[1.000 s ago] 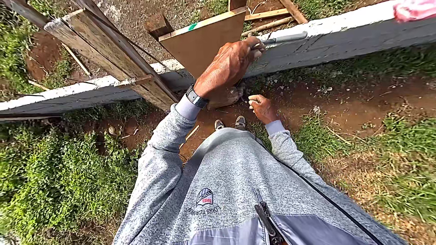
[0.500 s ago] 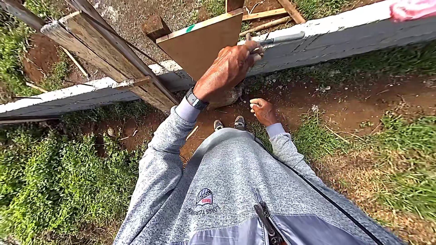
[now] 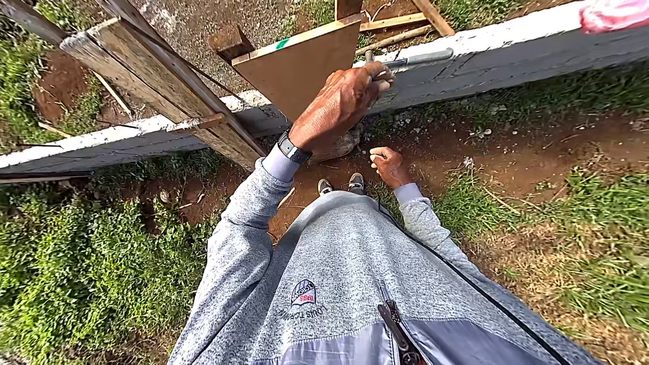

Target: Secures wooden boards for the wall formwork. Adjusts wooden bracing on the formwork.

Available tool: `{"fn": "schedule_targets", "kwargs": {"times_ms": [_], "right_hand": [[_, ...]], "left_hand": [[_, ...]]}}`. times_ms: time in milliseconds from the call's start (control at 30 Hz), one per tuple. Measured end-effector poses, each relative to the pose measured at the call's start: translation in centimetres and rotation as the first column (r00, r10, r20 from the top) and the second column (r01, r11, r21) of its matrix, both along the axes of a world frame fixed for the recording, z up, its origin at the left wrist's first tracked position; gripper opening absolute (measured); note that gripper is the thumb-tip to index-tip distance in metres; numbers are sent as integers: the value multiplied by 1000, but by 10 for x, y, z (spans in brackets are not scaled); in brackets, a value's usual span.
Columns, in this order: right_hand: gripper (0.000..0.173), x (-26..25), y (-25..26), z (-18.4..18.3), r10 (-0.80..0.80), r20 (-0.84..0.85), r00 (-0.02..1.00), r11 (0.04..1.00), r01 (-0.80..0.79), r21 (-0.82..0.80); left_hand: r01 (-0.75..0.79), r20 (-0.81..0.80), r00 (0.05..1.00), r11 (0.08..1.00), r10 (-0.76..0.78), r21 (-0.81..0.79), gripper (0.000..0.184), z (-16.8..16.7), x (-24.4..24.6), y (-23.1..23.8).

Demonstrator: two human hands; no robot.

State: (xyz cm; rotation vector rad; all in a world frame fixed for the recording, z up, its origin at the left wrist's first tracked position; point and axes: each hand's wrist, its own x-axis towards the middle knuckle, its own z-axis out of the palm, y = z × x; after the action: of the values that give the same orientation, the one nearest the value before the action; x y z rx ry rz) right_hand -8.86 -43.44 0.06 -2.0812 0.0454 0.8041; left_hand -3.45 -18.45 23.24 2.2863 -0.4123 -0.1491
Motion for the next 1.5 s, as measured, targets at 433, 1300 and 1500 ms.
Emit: {"fn": "schedule_targets", "kwargs": {"times_ms": [433, 1300, 1500], "right_hand": [[32, -8, -3, 15, 8, -13, 1000, 1000, -8, -6], [33, 32, 12, 0, 7, -15, 1000, 1000, -7, 12], [33, 36, 15, -1, -1, -11, 1000, 1000, 2, 12]], "left_hand": [[-5, 12, 1000, 1000, 5, 4, 27, 1, 8, 6], [-11, 16, 1000, 999, 12, -35, 25, -8, 19, 15], [-10, 3, 1000, 999, 10, -33, 26, -7, 22, 15]]}}
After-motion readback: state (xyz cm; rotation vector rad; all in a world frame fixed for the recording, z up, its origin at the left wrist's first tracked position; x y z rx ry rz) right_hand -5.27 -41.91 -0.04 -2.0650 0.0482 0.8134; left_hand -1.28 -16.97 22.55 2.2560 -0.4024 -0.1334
